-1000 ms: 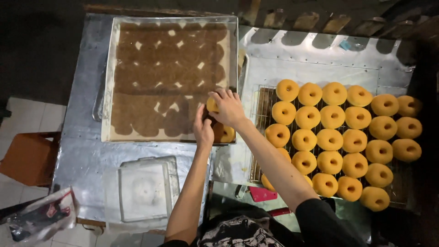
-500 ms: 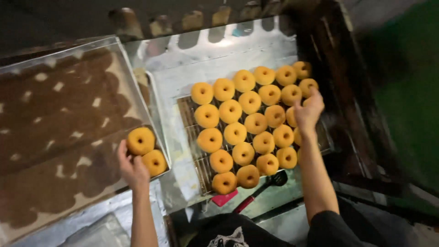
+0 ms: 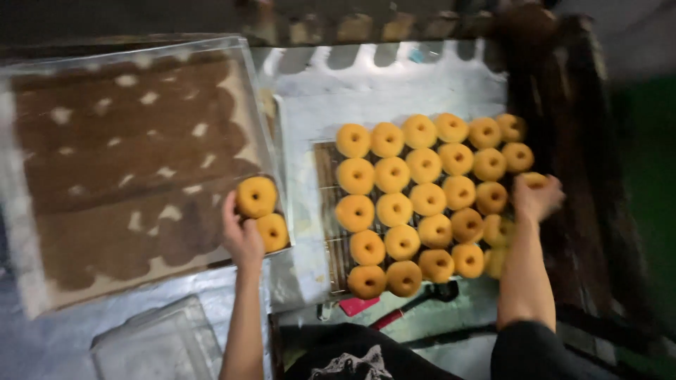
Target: Organizing fried donuts on trays and flipping a new batch of donuts in a large frying pan using sticks.
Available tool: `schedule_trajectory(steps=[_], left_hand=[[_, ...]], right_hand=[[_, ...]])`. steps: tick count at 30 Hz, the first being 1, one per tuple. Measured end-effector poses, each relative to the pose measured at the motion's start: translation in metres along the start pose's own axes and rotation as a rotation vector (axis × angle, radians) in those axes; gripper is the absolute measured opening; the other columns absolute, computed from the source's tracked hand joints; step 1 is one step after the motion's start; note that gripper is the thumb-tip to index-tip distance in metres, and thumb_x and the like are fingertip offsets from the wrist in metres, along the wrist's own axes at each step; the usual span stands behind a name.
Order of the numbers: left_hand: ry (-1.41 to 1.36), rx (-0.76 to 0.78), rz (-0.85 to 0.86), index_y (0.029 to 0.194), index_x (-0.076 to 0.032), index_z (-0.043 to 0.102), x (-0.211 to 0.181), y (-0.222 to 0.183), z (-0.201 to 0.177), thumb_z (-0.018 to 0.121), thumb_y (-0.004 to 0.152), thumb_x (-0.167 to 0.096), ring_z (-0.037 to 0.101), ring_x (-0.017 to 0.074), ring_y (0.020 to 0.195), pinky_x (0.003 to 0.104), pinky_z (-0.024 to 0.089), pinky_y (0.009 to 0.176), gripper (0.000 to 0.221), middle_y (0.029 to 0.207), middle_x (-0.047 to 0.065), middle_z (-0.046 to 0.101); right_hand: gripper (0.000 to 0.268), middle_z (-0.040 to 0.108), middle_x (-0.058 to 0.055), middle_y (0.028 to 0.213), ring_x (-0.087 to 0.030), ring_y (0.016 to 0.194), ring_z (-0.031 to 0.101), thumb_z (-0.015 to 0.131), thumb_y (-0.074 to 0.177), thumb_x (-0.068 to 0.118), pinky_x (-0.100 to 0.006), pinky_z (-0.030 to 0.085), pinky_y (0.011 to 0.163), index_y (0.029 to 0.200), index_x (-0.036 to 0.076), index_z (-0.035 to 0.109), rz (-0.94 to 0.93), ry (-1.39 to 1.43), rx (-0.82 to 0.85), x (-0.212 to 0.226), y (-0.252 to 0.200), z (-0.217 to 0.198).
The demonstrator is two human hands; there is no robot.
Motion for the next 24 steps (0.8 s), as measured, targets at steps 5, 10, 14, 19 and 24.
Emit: schedule_trajectory(steps=[5,10,14,19,24], left_hand=[[0.039,-0.046,0.041,0.142,-0.014,0.058,0.019,0.002,-0.001,0.048,0.075,-0.007,0.061,0.0265,0.128,0.037,0.045,0.11,0.068,0.139,0.007,0.066],[0.04,-0.011,-0.021,0.146,-0.017,0.059,0.014,0.001,-0.005,0.052,0.078,-0.003,0.056,0.0374,0.133,0.045,0.046,0.112,0.07,0.143,0.017,0.061],[0.048,0.089,-0.121,0.152,-0.022,0.052,-0.01,0.005,-0.012,0.051,0.083,-0.005,0.049,0.0328,0.141,0.044,0.039,0.117,0.072,0.151,0.013,0.054],[-0.082,0.199,-0.274,0.159,-0.022,0.041,-0.033,0.005,-0.019,0.048,0.088,-0.001,0.035,0.0347,0.151,0.05,0.029,0.123,0.074,0.161,0.013,0.041],[0.054,0.07,-0.206,0.155,-0.028,0.045,-0.002,0.035,0.0,0.052,0.086,-0.01,0.054,0.0381,0.136,0.05,0.043,0.116,0.072,0.147,0.017,0.056]], right_hand=[[0.065,0.048,-0.023,0.133,-0.036,0.115,0.057,0.082,0.094,0.015,-0.041,0.053,0.088,0.145,-0.004,0.047,-0.216,0.582,0.059,0.124,-0.082,-0.004],[0.075,0.045,-0.025,0.137,-0.045,0.127,0.054,0.087,0.083,-0.006,-0.056,0.055,0.097,0.147,-0.001,0.048,-0.666,1.097,0.361,0.341,-0.234,-0.017],[0.079,0.054,-0.023,0.14,-0.048,0.134,0.047,0.091,0.073,0.023,-0.059,0.038,0.114,0.14,0.005,0.054,-1.196,0.897,0.71,0.478,-0.336,-0.042],[0.086,0.05,-0.003,0.142,-0.028,0.129,0.053,0.082,0.077,0.053,-0.053,0.041,0.112,0.149,0.026,0.044,-1.24,0.308,0.721,0.522,-0.378,-0.011],[0.073,0.056,-0.005,0.147,-0.028,0.143,0.045,0.059,0.095,0.053,-0.065,0.02,0.119,0.158,0.023,0.04,-1.203,0.288,0.495,0.467,-0.335,-0.054]])
Point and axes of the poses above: each hand's wrist, its own y-axis towards the middle knuckle, its own z-axis out of the palm, x = y × z, the point moved 2 cm from there along y, towards the middle knuckle
